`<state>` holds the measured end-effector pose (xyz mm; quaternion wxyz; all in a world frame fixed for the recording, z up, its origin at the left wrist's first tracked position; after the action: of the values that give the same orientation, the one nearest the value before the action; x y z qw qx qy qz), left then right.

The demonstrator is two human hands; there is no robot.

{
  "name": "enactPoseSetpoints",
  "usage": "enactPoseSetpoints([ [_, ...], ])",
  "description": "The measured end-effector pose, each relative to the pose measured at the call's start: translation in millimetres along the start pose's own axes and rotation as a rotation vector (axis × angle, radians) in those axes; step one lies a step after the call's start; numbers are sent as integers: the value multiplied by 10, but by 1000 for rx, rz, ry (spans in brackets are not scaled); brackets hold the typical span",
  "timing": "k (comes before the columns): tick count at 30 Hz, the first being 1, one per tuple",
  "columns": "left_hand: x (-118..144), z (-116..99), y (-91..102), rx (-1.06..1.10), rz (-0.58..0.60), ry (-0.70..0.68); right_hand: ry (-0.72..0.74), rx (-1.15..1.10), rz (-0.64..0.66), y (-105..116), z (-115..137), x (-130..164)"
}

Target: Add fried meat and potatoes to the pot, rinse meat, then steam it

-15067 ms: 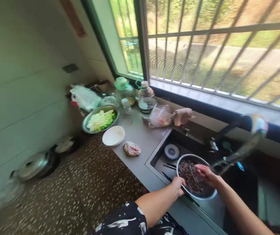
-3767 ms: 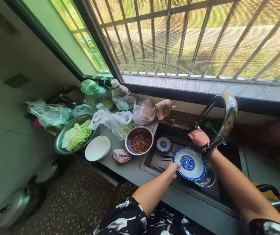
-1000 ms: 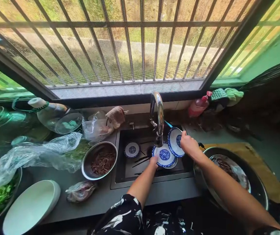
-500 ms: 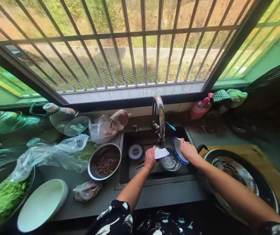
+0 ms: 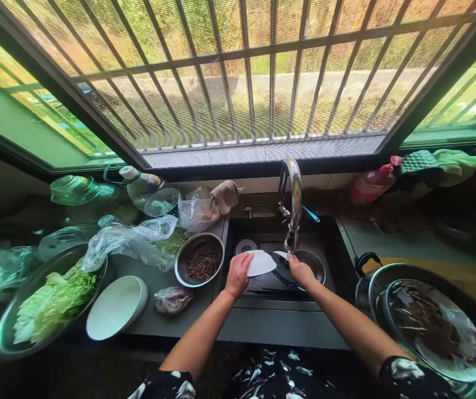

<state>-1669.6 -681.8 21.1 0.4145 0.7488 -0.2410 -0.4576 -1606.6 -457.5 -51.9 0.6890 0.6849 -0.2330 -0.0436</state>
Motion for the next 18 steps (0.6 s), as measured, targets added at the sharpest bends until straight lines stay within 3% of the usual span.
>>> enactPoseSetpoints([
  [4,125,44,191,-6,17,58,163,72,-102,-83,138,-15],
  [8,186,35,176,16,22,57,182,80,-190,-75,-116,12],
  [13,83,-122,-134,187,75,-59,158,89,-263,41,-433,132],
  [18,-161,-364,-575,341,186,-106,217,92,-262,238,-367,154],
])
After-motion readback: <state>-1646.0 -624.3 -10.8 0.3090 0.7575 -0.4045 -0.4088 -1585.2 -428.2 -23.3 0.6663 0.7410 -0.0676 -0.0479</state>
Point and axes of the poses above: each hand's wrist, its own x-axis away from the middle knuckle, its own y-axis out of the back of the hand, z = x × y, the point moved 6 cm from there along -x, towards the middle knuckle, and after that the axes turned 14 degrees about -y, right-handed, at the moved point
